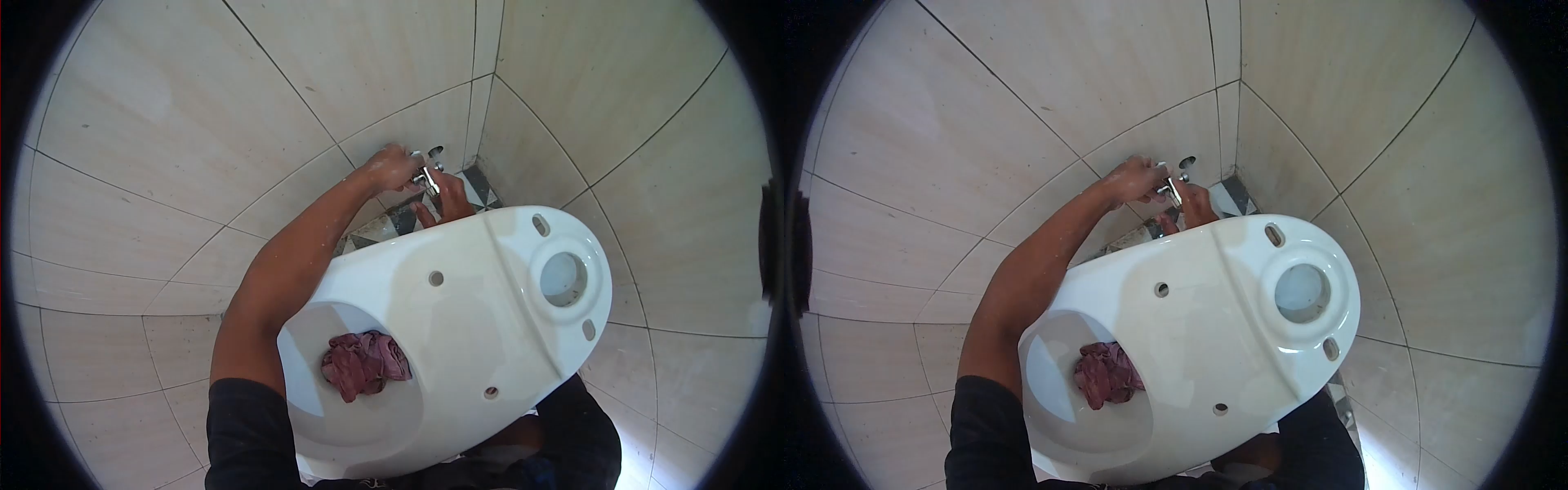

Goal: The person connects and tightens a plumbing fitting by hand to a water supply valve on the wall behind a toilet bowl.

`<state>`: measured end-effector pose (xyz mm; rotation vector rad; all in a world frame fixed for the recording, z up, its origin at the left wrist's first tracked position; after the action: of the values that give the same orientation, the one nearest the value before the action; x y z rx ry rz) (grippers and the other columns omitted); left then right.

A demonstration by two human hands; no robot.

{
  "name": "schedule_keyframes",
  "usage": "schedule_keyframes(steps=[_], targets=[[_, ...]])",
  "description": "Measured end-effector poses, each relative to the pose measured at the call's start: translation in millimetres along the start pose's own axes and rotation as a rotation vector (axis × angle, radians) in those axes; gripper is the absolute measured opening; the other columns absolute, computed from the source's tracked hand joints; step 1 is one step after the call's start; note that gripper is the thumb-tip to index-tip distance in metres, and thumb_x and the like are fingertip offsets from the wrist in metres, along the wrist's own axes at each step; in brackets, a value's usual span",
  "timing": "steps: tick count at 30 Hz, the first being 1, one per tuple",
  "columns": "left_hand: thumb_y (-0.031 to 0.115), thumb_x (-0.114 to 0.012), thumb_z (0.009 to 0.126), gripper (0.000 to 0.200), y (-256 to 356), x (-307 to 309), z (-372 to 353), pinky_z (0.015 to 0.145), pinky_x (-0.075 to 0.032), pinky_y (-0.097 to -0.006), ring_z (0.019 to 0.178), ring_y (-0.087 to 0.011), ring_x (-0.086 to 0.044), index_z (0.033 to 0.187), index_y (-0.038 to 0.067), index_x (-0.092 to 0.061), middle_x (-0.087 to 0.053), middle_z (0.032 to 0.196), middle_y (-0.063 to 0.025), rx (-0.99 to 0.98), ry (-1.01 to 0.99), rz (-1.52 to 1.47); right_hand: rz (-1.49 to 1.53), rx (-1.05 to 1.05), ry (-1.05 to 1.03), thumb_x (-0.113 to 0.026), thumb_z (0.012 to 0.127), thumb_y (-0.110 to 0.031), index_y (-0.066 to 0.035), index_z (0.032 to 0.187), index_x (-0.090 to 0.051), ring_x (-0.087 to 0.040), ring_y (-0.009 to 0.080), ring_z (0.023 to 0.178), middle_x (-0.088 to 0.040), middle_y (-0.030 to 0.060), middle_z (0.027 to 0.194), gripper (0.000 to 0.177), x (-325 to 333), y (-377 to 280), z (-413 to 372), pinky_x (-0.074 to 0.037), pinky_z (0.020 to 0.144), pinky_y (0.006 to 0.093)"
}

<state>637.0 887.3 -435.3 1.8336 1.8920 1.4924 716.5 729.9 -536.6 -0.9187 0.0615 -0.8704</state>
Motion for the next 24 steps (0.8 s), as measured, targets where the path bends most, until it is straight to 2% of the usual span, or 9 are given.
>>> schedule_keyframes(steps=[1,3,4,6,8,10,11,13,24], targets=[[0.039,-0.054,0.101,0.043,-1.7,-0.4,1.7,0.077,-0.056,-0.0364,0.088,-0.0217,-0.072,0.108,-0.002,-0.067,-0.072,0.101,-0.0123,0.01,0.017,0.007,0.004,0.0,-0.003,-0.076,0.09,-0.033,-0.014,0.145,-0.048,-0.068,0.0291,0.089,-0.061,0.014,0.116,0.065,-1.3,-7.2,6.9,-0.057,0.069,0.0372],[0.039,-0.053,0.101,0.044,-5.8,-1.3,4.2,0.076,-0.055,-0.0368,0.087,-0.0221,-0.072,0.108,-0.002,-0.067,-0.072,0.101,-0.012,0.021,0.055,-0.039,-0.314,-0.109,-0.084,-0.073,0.092,-0.029,-0.014,0.144,-0.049,-0.067,0.0348,0.08,-0.06,0.0162,0.112,0.059,-3.6,-16.3,15.9,-0.056,0.067,0.0427],[0.04,-0.053,0.101,0.045,-8.2,-2.1,5.1,0.075,-0.055,-0.0373,0.086,-0.0226,-0.072,0.107,-0.002,-0.067,-0.072,0.102,-0.0117,0.027,0.09,-0.081,-0.31,-0.11,-0.089,-0.073,0.092,-0.029,-0.014,0.144,-0.049,-0.067,0.0348,0.08,-0.06,0.0162,0.112,0.059,-3.6,-16.7,20.6,-0.056,0.067,0.0427],[0.039,-0.054,0.101,0.044,-14.0,-3.1,10.6,0.076,-0.055,-0.0384,0.085,-0.0231,-0.072,0.106,-0.003,-0.068,-0.072,0.099,-0.0127,0.01,0.095,-0.06,-0.401,-0.306,-0.188,-0.068,0.095,-0.026,-0.013,0.14,-0.052,-0.066,0.0398,0.08,-0.06,0.0178,0.108,0.05,-6.4,-11.5,29.7,-0.055,0.066,0.048],[0.039,-0.055,0.1,0.044,-15.5,-3.0,12.7,0.076,-0.055,-0.0394,0.085,-0.0237,-0.072,0.106,-0.003,-0.068,-0.072,0.097,-0.0137,-0.015,0.104,-0.032,-0.404,-0.26,-0.124,-0.066,0.095,-0.025,-0.013,0.138,-0.054,-0.067,0.04,0.082,-0.061,0.0172,0.107,0.046,-10.4,14.6,27.4,-0.055,0.066,0.0489],[0.037,-0.057,0.098,0.043,-14.5,-5.9,9.4,0.077,-0.054,-0.04,0.082,-0.0247,-0.072,0.106,-0.004,-0.068,-0.072,0.094,-0.0167,-0.171,0.092,0.529,-0.411,-0.209,-0.06,-0.064,0.096,-0.025,-0.013,0.135,-0.056,-0.067,0.0402,0.083,-0.061,0.0167,0.105,0.042,-13.5,34.7,21.8,-0.054,0.066,0.0498],[0.037,-0.057,0.098,0.043,-15.2,-4.2,8.3,0.077,-0.054,-0.04,0.082,-0.0247,-0.072,0.106,-0.004,-0.068,-0.072,0.094,-0.0167,-0.17,0.094,0.527,-0.46,-0.234,-0.049,-0.065,0.096,-0.024,-0.013,0.136,-0.054,-0.068,0.0392,0.084,-0.06,0.016,0.105,0.043,-13.3,38.9,19.8,-0.056,0.066,0.0493],[0.036,-0.06,0.096,0.043,-17.2,-4.1,6.5,0.077,-0.054,-0.0398,0.077,-0.0257,-0.072,0.107,-0.004,-0.068,-0.072,0.092,-0.0184,-0.233,-0.188,0.637,-0.511,-0.259,-0.039,-0.066,0.095,-0.023,-0.012,0.136,-0.053,-0.069,0.0382,0.085,-0.059,0.0154,0.105,0.045,-15.4,47.5,15.6,-0.057,0.066,0.0489],[0.04,-0.068,0.091,0.049,-7.7,-3.8,-0.5,0.076,-0.054,-0.0384,0.079,-0.0244,-0.072,0.111,-0.004,-0.066,-0.072,0.097,-0.0193,-0.044,-0.181,0.437,-0.576,-0.363,-0.035,-0.063,0.096,-0.029,-0.014,0.131,-0.055,-0.069,0.0409,0.082,-0.061,0.0176,0.103,0.038,-25.4,58.7,17.6,-0.057,0.065,0.0525]])
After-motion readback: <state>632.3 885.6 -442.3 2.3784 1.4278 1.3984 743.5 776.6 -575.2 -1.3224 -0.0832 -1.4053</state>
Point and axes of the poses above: each hand's wrist, its own z-axis towards the middle knuckle, its own x-axis out of the back of the hand, y = z × x, the point moved 1 cm from there along z, towards the middle knuckle
